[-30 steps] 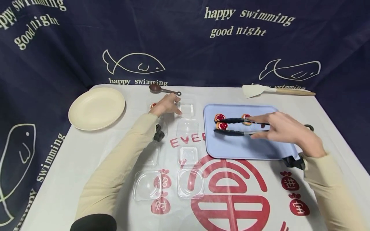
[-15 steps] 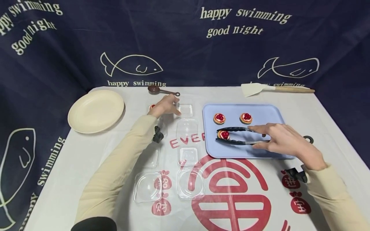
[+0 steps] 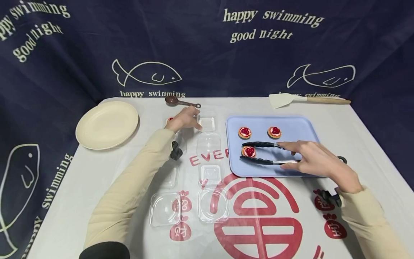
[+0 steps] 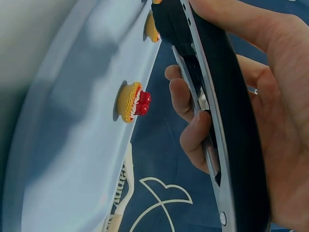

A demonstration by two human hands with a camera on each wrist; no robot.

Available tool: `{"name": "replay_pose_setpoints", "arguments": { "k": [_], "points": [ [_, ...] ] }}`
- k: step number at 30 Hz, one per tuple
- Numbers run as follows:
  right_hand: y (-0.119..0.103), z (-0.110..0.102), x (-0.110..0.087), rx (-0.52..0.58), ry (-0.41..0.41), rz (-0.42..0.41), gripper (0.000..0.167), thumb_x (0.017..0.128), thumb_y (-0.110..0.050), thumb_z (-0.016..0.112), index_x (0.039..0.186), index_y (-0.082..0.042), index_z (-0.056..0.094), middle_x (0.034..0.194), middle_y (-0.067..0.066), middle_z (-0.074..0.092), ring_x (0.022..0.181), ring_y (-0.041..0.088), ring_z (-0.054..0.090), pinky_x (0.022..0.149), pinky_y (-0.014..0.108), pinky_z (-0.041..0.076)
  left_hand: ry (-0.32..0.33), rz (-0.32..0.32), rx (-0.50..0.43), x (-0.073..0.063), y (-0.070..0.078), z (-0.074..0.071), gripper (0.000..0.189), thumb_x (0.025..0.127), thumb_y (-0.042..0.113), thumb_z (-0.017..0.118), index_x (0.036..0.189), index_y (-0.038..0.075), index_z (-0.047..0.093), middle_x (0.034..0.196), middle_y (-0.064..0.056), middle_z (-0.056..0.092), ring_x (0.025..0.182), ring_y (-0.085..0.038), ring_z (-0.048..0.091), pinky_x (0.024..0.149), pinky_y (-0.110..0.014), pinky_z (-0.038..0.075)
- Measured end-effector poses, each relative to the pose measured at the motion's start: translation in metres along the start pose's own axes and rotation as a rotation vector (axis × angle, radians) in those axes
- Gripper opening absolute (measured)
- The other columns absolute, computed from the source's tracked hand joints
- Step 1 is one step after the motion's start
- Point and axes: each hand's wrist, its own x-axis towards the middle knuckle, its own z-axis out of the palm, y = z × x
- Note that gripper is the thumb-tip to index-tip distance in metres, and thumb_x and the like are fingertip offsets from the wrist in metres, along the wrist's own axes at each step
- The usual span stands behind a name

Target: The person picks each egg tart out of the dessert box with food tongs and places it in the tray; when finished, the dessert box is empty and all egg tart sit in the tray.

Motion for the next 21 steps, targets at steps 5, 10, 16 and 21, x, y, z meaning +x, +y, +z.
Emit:
{"name": "replay_pose_setpoints", "arguments": {
  "k": [5, 10, 16, 21],
  "points": [
    [-0.002, -0.002, -0.006, 0.015, 0.031, 0.015, 0.072, 0.073, -0.039, 0.085, 0.13, -0.001, 0.062, 0.112, 0.017, 0.07, 0.102, 0.032, 0.067, 0.076, 0.049, 0.056, -0.016, 0.018, 0.002, 0.0, 0.0, 0.0, 0.068, 0.08, 0.007, 0.075, 0.139, -0.009, 0.046, 0.139, -0.024, 0.051, 0.128, -0.033, 0.048, 0.112, -0.039, 0.036],
    [-0.006, -0.001, -0.007, 0.024, 0.054, 0.033, 0.078, 0.07, -0.04, 0.087, 0.131, 0.0, 0.06, 0.107, 0.017, 0.071, 0.093, 0.028, 0.067, 0.071, 0.046, 0.057, -0.028, 0.018, 0.012, -0.002, -0.001, -0.001, 0.071, 0.081, 0.008, 0.075, 0.141, -0.009, 0.042, 0.138, -0.026, 0.05, 0.129, -0.036, 0.047, 0.111, -0.041, 0.037],
    [-0.009, 0.0, -0.01, 0.007, 0.078, 0.018, 0.081, 0.068, -0.042, 0.087, 0.131, 0.001, 0.06, 0.103, 0.013, 0.071, 0.088, 0.022, 0.066, 0.066, 0.04, 0.055, -0.001, 0.03, -0.05, -0.012, -0.002, -0.006, 0.078, 0.081, 0.014, 0.076, 0.144, -0.009, 0.036, 0.137, -0.029, 0.049, 0.126, -0.039, 0.05, 0.109, -0.043, 0.041],
    [-0.011, 0.0, -0.01, 0.006, 0.083, 0.003, 0.081, 0.068, -0.041, 0.088, 0.131, 0.001, 0.059, 0.101, 0.011, 0.071, 0.087, 0.02, 0.064, 0.064, 0.036, 0.053, 0.099, 0.12, -0.07, -0.022, -0.017, -0.025, 0.066, 0.085, 0.014, 0.071, 0.138, -0.013, 0.043, 0.137, -0.032, 0.048, 0.126, -0.043, 0.048, 0.108, -0.047, 0.04]
  ]
}}
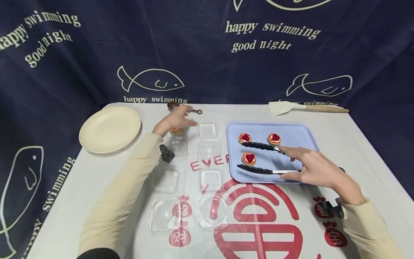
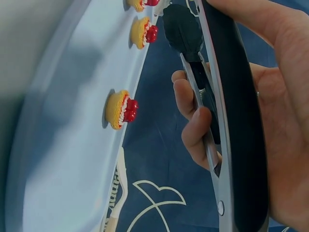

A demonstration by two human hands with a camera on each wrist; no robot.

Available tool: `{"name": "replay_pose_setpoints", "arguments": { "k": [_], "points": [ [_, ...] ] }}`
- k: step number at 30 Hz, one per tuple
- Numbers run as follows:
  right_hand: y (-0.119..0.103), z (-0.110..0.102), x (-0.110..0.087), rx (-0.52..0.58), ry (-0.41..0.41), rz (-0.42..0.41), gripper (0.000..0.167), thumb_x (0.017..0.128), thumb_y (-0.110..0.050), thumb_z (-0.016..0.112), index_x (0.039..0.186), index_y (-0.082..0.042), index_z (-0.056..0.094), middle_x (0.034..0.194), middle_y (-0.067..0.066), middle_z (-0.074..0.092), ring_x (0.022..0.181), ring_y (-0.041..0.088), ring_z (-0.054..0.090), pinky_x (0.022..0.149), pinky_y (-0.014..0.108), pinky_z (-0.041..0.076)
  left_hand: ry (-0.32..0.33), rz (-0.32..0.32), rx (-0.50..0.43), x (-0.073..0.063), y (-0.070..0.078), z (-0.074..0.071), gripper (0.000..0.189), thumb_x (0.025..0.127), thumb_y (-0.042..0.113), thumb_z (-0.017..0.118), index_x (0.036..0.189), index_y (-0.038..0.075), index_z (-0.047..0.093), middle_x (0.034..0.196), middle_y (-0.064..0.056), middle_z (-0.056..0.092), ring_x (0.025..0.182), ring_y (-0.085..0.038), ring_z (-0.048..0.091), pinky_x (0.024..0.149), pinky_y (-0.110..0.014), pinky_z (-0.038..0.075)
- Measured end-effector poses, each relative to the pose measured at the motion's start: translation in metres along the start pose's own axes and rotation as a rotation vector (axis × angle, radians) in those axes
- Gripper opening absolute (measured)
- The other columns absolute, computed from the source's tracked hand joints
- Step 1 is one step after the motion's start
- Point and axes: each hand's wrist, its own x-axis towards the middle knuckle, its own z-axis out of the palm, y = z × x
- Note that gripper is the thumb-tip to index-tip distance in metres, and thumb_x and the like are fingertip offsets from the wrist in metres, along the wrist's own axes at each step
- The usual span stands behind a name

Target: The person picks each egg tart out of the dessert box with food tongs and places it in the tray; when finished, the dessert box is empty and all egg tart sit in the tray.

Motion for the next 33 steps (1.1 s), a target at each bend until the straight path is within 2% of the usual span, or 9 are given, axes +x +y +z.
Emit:
{"name": "replay_pose_setpoints", "arguments": {
  "k": [4, 9, 13, 16, 19, 22, 27, 31, 33],
  "points": [
    [-0.003, -0.001, 0.001, 0.0, -0.02, 0.004, 0.082, 0.069, -0.041, 0.087, 0.133, 0.0, 0.058, 0.102, 0.012, 0.07, 0.089, 0.021, 0.064, 0.065, 0.036, 0.052, 0.036, 0.025, -0.037, -0.011, -0.025, -0.014, 0.059, 0.092, 0.017, 0.065, 0.138, -0.014, 0.044, 0.141, -0.031, 0.044, 0.13, -0.046, 0.042, 0.11, -0.051, 0.036],
    [-0.006, -0.009, 0.003, -0.013, -0.022, -0.005, 0.086, 0.067, -0.043, 0.087, 0.135, 0.001, 0.056, 0.103, 0.011, 0.069, 0.089, 0.022, 0.063, 0.066, 0.036, 0.051, 0.036, -0.033, -0.095, -0.026, -0.056, -0.019, 0.059, 0.1, 0.02, 0.053, 0.145, -0.013, 0.033, 0.15, -0.03, 0.032, 0.136, -0.046, 0.035, 0.114, -0.051, 0.031],
    [-0.008, -0.012, 0.01, 0.003, -0.032, -0.021, 0.09, 0.07, -0.05, 0.084, 0.14, -0.003, 0.052, 0.112, 0.016, 0.068, 0.102, 0.029, 0.063, 0.076, 0.045, 0.054, 0.008, -0.078, -0.17, -0.038, -0.076, -0.017, 0.056, 0.103, 0.02, 0.046, 0.148, -0.009, 0.029, 0.155, -0.027, 0.026, 0.14, -0.043, 0.03, 0.118, -0.051, 0.024],
    [-0.011, -0.013, 0.019, 0.015, -0.033, -0.054, 0.091, 0.07, -0.051, 0.084, 0.14, -0.003, 0.052, 0.122, 0.019, 0.065, 0.113, 0.034, 0.06, 0.082, 0.051, 0.054, -0.035, -0.062, -0.23, -0.045, -0.087, -0.016, 0.055, 0.104, 0.016, 0.045, 0.15, -0.008, 0.026, 0.157, -0.026, 0.02, 0.142, -0.043, 0.027, 0.119, -0.051, 0.021],
    [-0.016, -0.013, 0.031, 0.018, -0.026, -0.104, 0.09, 0.069, -0.047, 0.086, 0.139, -0.002, 0.052, 0.126, 0.02, 0.063, 0.115, 0.036, 0.059, 0.081, 0.051, 0.055, -0.067, -0.021, -0.27, -0.049, -0.094, -0.015, 0.057, 0.102, 0.011, 0.048, 0.15, -0.008, 0.023, 0.158, -0.027, 0.017, 0.142, -0.044, 0.026, 0.119, -0.051, 0.019],
    [-0.023, -0.012, 0.044, 0.023, -0.022, -0.138, 0.089, 0.068, -0.045, 0.087, 0.138, -0.002, 0.053, 0.128, 0.019, 0.062, 0.114, 0.034, 0.06, 0.079, 0.05, 0.056, -0.08, -0.007, -0.279, -0.051, -0.098, -0.014, 0.061, 0.1, 0.009, 0.052, 0.15, -0.009, 0.022, 0.158, -0.027, 0.017, 0.142, -0.044, 0.025, 0.12, -0.05, 0.018],
    [-0.037, -0.009, 0.071, 0.058, -0.052, -0.138, 0.093, 0.069, -0.049, 0.085, 0.142, -0.003, 0.049, 0.131, 0.016, 0.061, 0.117, 0.031, 0.059, 0.085, 0.051, 0.054, -0.082, -0.013, -0.269, -0.051, -0.101, -0.012, 0.065, 0.097, 0.009, 0.057, 0.15, -0.008, 0.023, 0.157, -0.027, 0.02, 0.142, -0.044, 0.026, 0.119, -0.051, 0.02],
    [-0.048, -0.008, 0.098, 0.081, -0.091, -0.15, 0.095, 0.071, -0.047, 0.084, 0.145, -0.004, 0.045, 0.138, 0.015, 0.056, 0.124, 0.03, 0.055, 0.096, 0.052, 0.049, -0.07, -0.02, -0.272, -0.049, -0.102, -0.012, 0.065, 0.095, 0.007, 0.061, 0.148, -0.01, 0.027, 0.156, -0.026, 0.024, 0.141, -0.043, 0.028, 0.118, -0.051, 0.022],
    [-0.053, -0.008, 0.113, 0.085, -0.103, -0.17, 0.093, 0.072, -0.047, 0.083, 0.146, -0.006, 0.045, 0.139, 0.012, 0.056, 0.122, 0.028, 0.056, 0.094, 0.05, 0.05, -0.063, -0.032, -0.282, -0.048, -0.103, -0.013, 0.065, 0.093, 0.006, 0.063, 0.147, -0.01, 0.03, 0.156, -0.025, 0.026, 0.141, -0.043, 0.03, 0.118, -0.051, 0.023]
  ]
}}
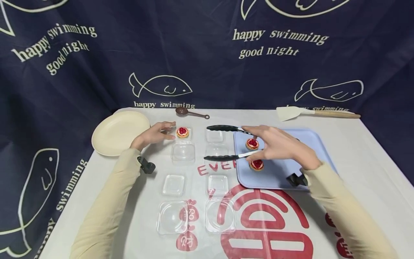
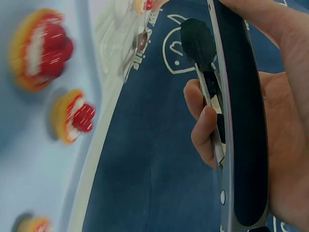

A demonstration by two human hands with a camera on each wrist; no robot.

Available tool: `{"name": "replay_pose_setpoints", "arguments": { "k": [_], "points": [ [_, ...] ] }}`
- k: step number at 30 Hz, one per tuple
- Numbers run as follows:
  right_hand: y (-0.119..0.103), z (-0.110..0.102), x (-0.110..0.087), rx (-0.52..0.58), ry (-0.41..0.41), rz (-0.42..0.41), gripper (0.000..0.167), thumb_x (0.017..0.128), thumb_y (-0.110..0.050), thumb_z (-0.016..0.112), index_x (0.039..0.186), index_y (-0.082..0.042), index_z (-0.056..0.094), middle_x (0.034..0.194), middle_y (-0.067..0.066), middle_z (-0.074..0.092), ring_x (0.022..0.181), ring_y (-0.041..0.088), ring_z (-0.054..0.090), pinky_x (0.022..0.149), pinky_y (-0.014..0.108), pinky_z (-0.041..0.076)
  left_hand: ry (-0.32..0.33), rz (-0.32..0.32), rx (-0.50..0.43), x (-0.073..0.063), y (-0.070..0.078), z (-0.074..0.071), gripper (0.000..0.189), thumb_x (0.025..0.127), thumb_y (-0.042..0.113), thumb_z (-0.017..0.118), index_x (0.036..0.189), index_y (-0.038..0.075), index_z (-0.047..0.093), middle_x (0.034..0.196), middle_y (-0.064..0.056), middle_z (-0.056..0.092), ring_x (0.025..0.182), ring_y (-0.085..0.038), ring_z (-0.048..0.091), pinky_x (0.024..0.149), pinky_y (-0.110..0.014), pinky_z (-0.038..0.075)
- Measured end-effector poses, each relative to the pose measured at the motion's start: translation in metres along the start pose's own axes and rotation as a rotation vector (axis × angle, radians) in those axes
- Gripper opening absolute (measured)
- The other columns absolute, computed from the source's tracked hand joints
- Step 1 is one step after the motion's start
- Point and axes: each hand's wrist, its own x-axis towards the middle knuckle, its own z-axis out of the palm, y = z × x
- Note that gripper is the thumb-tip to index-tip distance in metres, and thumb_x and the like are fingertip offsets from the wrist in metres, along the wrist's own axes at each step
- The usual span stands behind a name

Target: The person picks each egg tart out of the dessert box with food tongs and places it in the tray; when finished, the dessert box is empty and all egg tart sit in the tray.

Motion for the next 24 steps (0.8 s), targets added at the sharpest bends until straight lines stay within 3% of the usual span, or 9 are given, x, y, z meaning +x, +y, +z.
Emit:
{"name": "replay_pose_setpoints", "arguments": {
  "k": [5, 9, 13, 14, 16, 18, 20, 22, 24],
  "points": [
    [-0.004, -0.001, 0.041, 0.017, -0.01, -0.05, 0.088, 0.074, -0.048, 0.082, 0.145, -0.007, 0.047, 0.131, 0.008, 0.062, 0.105, 0.021, 0.063, 0.078, 0.04, 0.052, 0.029, -0.04, -0.004, 0.001, 0.0, -0.001, 0.064, 0.09, 0.006, 0.067, 0.145, -0.009, 0.037, 0.155, -0.022, 0.03, 0.139, -0.041, 0.034, 0.117, -0.051, 0.025],
    [-0.006, 0.0, 0.074, 0.033, -0.036, -0.078, 0.082, 0.076, -0.045, 0.081, 0.142, -0.005, 0.05, 0.132, 0.009, 0.062, 0.1, 0.02, 0.066, 0.076, 0.037, 0.053, 0.038, -0.035, 0.013, 0.002, 0.0, -0.001, 0.063, 0.089, 0.006, 0.067, 0.144, -0.008, 0.039, 0.154, -0.021, 0.032, 0.138, -0.04, 0.037, 0.117, -0.05, 0.026],
    [-0.009, 0.001, 0.102, 0.035, -0.083, -0.058, 0.076, 0.078, -0.044, 0.08, 0.139, -0.006, 0.054, 0.115, 0.012, 0.07, 0.096, 0.022, 0.068, 0.068, 0.034, 0.054, 0.034, -0.014, 0.033, 0.003, 0.004, -0.001, 0.062, 0.088, 0.003, 0.067, 0.141, -0.012, 0.039, 0.152, -0.025, 0.032, 0.136, -0.043, 0.037, 0.116, -0.051, 0.026],
    [-0.011, 0.0, 0.108, 0.037, -0.092, -0.043, 0.075, 0.077, -0.044, 0.08, 0.138, -0.007, 0.055, 0.102, 0.012, 0.072, 0.087, 0.019, 0.068, 0.062, 0.032, 0.052, 0.034, -0.01, 0.039, 0.004, 0.004, -0.001, 0.061, 0.088, 0.003, 0.067, 0.141, -0.012, 0.04, 0.152, -0.025, 0.032, 0.136, -0.044, 0.038, 0.116, -0.051, 0.027],
    [-0.012, 0.0, 0.119, 0.041, -0.109, -0.019, 0.073, 0.077, -0.043, 0.081, 0.137, -0.009, 0.057, 0.069, 0.006, 0.064, 0.06, 0.012, 0.058, 0.048, 0.026, 0.04, 0.034, -0.006, 0.05, 0.004, 0.006, -0.001, 0.061, 0.088, 0.002, 0.067, 0.14, -0.013, 0.04, 0.151, -0.026, 0.033, 0.135, -0.045, 0.038, 0.116, -0.051, 0.027],
    [-0.015, 0.0, 0.128, 0.033, -0.122, -0.005, 0.072, 0.076, -0.045, 0.081, 0.135, -0.01, 0.059, 0.065, 0.004, 0.062, 0.046, 0.008, 0.036, 0.043, 0.024, 0.027, 0.037, -0.008, 0.062, 0.005, 0.007, -0.001, 0.061, 0.088, 0.002, 0.067, 0.14, -0.013, 0.04, 0.151, -0.026, 0.034, 0.134, -0.044, 0.039, 0.116, -0.051, 0.027],
    [-0.017, 0.003, 0.136, 0.019, -0.134, -0.004, 0.07, 0.075, -0.045, 0.081, 0.134, -0.012, 0.06, 0.066, 0.002, 0.063, 0.044, 0.007, 0.02, 0.043, 0.025, 0.021, 0.039, -0.001, 0.072, 0.005, 0.007, 0.0, 0.06, 0.088, 0.002, 0.067, 0.139, -0.014, 0.04, 0.15, -0.027, 0.034, 0.134, -0.045, 0.039, 0.116, -0.05, 0.027],
    [-0.02, 0.005, 0.142, -0.002, -0.146, -0.007, 0.069, 0.075, -0.046, 0.081, 0.132, -0.012, 0.062, 0.094, 0.005, 0.074, 0.044, 0.007, 0.021, 0.044, 0.026, 0.024, 0.041, 0.008, 0.08, 0.005, 0.006, 0.0, 0.06, 0.088, 0.001, 0.066, 0.139, -0.015, 0.04, 0.15, -0.028, 0.034, 0.134, -0.046, 0.039, 0.117, -0.05, 0.026],
    [-0.024, 0.006, 0.149, -0.031, -0.161, -0.012, 0.069, 0.075, -0.046, 0.081, 0.132, -0.012, 0.062, 0.121, 0.006, 0.069, 0.045, 0.008, 0.024, 0.045, 0.027, 0.029, 0.044, 0.016, 0.085, 0.005, 0.006, 0.0, 0.059, 0.088, 0.001, 0.066, 0.138, -0.016, 0.04, 0.149, -0.029, 0.033, 0.134, -0.047, 0.038, 0.117, -0.05, 0.026]
  ]
}}
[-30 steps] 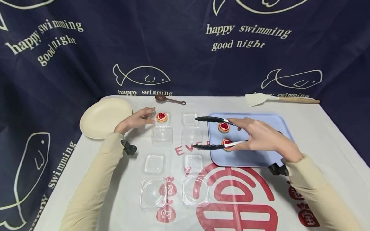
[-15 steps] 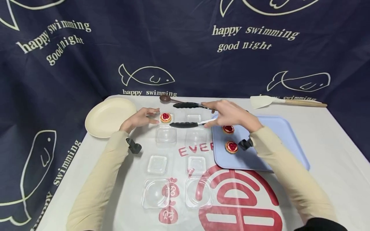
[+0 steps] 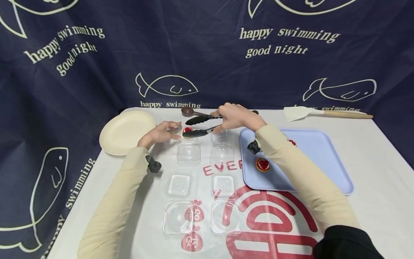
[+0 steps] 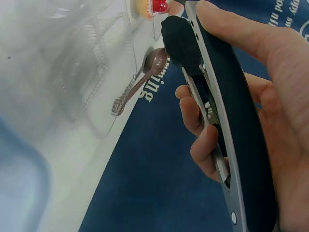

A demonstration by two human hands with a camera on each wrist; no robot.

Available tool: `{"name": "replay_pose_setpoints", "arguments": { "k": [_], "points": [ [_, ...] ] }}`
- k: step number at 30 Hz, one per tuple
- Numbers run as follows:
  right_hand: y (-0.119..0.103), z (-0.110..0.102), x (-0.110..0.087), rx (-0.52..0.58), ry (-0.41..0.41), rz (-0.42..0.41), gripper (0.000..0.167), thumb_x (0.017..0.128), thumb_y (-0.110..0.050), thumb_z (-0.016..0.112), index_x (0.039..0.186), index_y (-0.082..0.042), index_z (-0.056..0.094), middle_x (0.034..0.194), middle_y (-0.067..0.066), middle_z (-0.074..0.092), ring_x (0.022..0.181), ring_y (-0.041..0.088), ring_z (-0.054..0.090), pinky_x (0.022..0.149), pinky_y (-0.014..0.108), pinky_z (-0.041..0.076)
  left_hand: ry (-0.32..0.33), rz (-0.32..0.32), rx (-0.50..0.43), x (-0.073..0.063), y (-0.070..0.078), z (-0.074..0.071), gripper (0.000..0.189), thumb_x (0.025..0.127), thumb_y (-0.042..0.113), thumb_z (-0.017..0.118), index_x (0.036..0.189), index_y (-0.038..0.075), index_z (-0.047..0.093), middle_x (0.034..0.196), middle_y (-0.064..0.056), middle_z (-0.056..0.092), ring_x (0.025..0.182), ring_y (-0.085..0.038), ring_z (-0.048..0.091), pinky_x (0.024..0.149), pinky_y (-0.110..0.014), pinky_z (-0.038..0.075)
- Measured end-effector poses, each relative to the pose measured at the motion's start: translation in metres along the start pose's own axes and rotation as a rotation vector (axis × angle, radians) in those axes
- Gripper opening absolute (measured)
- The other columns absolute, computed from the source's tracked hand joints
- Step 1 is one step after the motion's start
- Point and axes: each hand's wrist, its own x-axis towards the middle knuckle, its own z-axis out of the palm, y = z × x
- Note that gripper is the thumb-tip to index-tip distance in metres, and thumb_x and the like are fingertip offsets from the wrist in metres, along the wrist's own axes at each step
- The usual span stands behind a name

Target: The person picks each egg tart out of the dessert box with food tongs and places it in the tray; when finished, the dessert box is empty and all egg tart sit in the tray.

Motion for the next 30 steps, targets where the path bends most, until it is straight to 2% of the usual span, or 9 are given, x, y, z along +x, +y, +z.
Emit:
{"name": "replay_pose_setpoints", "arguments": {
  "k": [1, 6, 12, 16, 18, 21, 24, 27, 30],
  "points": [
    [-0.002, 0.0, 0.002, -0.013, -0.008, 0.003, 0.069, 0.075, -0.045, 0.082, 0.131, -0.012, 0.063, 0.128, 0.006, 0.065, 0.045, 0.008, 0.027, 0.047, 0.027, 0.032, 0.001, 0.006, 0.001, 0.0, 0.0, 0.0, 0.059, 0.088, 0.001, 0.066, 0.138, -0.017, 0.039, 0.149, -0.029, 0.033, 0.133, -0.047, 0.038, 0.117, -0.051, 0.026],
    [-0.01, -0.005, 0.013, -0.056, -0.074, 0.021, 0.065, 0.077, -0.041, 0.081, 0.131, -0.009, 0.062, 0.133, 0.006, 0.061, 0.048, 0.011, 0.036, 0.053, 0.029, 0.038, -0.004, 0.012, 0.01, 0.001, 0.001, 0.002, 0.059, 0.089, 0.001, 0.065, 0.139, -0.016, 0.038, 0.149, -0.03, 0.033, 0.133, -0.048, 0.037, 0.117, -0.051, 0.026],
    [-0.022, -0.009, 0.022, -0.136, -0.123, 0.047, 0.067, 0.077, -0.042, 0.08, 0.132, -0.009, 0.061, 0.134, 0.008, 0.061, 0.083, 0.021, 0.059, 0.072, 0.036, 0.049, -0.011, -0.008, 0.008, 0.001, 0.004, 0.001, 0.061, 0.089, 0.001, 0.065, 0.141, -0.014, 0.037, 0.15, -0.028, 0.032, 0.134, -0.047, 0.037, 0.117, -0.051, 0.024],
    [-0.031, -0.008, 0.026, -0.163, -0.122, 0.072, 0.064, 0.077, -0.041, 0.08, 0.13, -0.01, 0.063, 0.133, 0.01, 0.06, 0.107, 0.027, 0.061, 0.09, 0.045, 0.051, -0.009, -0.01, 0.019, 0.0, 0.004, 0.0, 0.061, 0.09, 0.002, 0.065, 0.141, -0.014, 0.036, 0.15, -0.028, 0.033, 0.135, -0.047, 0.036, 0.118, -0.051, 0.023],
    [-0.035, -0.005, 0.026, -0.162, -0.121, 0.093, 0.062, 0.078, -0.04, 0.08, 0.13, -0.01, 0.063, 0.133, 0.01, 0.058, 0.112, 0.028, 0.059, 0.094, 0.046, 0.049, -0.01, -0.014, 0.021, 0.0, 0.004, -0.001, 0.062, 0.09, 0.003, 0.065, 0.142, -0.014, 0.036, 0.151, -0.028, 0.032, 0.135, -0.047, 0.035, 0.118, -0.051, 0.022],
    [-0.038, -0.002, 0.025, -0.158, -0.109, 0.108, 0.061, 0.08, -0.04, 0.079, 0.131, -0.011, 0.062, 0.132, 0.01, 0.058, 0.108, 0.027, 0.06, 0.095, 0.046, 0.048, -0.01, -0.018, 0.021, 0.0, 0.002, -0.001, 0.062, 0.09, 0.003, 0.065, 0.142, -0.013, 0.036, 0.151, -0.027, 0.032, 0.136, -0.046, 0.034, 0.118, -0.051, 0.022],
    [-0.037, 0.002, 0.021, -0.157, -0.073, 0.096, 0.06, 0.08, -0.04, 0.078, 0.131, -0.012, 0.063, 0.123, 0.009, 0.064, 0.093, 0.023, 0.065, 0.088, 0.045, 0.05, -0.01, -0.026, 0.024, 0.0, 0.002, -0.001, 0.062, 0.09, 0.004, 0.065, 0.143, -0.012, 0.036, 0.152, -0.026, 0.031, 0.136, -0.046, 0.034, 0.118, -0.051, 0.021],
    [-0.031, 0.007, 0.015, -0.131, -0.032, 0.067, 0.058, 0.08, -0.039, 0.078, 0.13, -0.013, 0.064, 0.118, 0.008, 0.068, 0.071, 0.018, 0.062, 0.072, 0.04, 0.051, -0.01, -0.035, 0.026, 0.0, 0.002, -0.001, 0.062, 0.09, 0.005, 0.065, 0.143, -0.012, 0.036, 0.152, -0.026, 0.031, 0.136, -0.045, 0.034, 0.118, -0.051, 0.021],
    [-0.023, 0.012, 0.009, -0.073, -0.004, 0.038, 0.057, 0.081, -0.038, 0.078, 0.13, -0.012, 0.064, 0.118, 0.007, 0.07, 0.052, 0.012, 0.048, 0.054, 0.031, 0.042, -0.013, -0.043, 0.024, -0.001, 0.002, 0.0, 0.062, 0.089, 0.004, 0.065, 0.142, -0.012, 0.037, 0.152, -0.025, 0.032, 0.137, -0.045, 0.034, 0.118, -0.051, 0.021]
  ]
}}
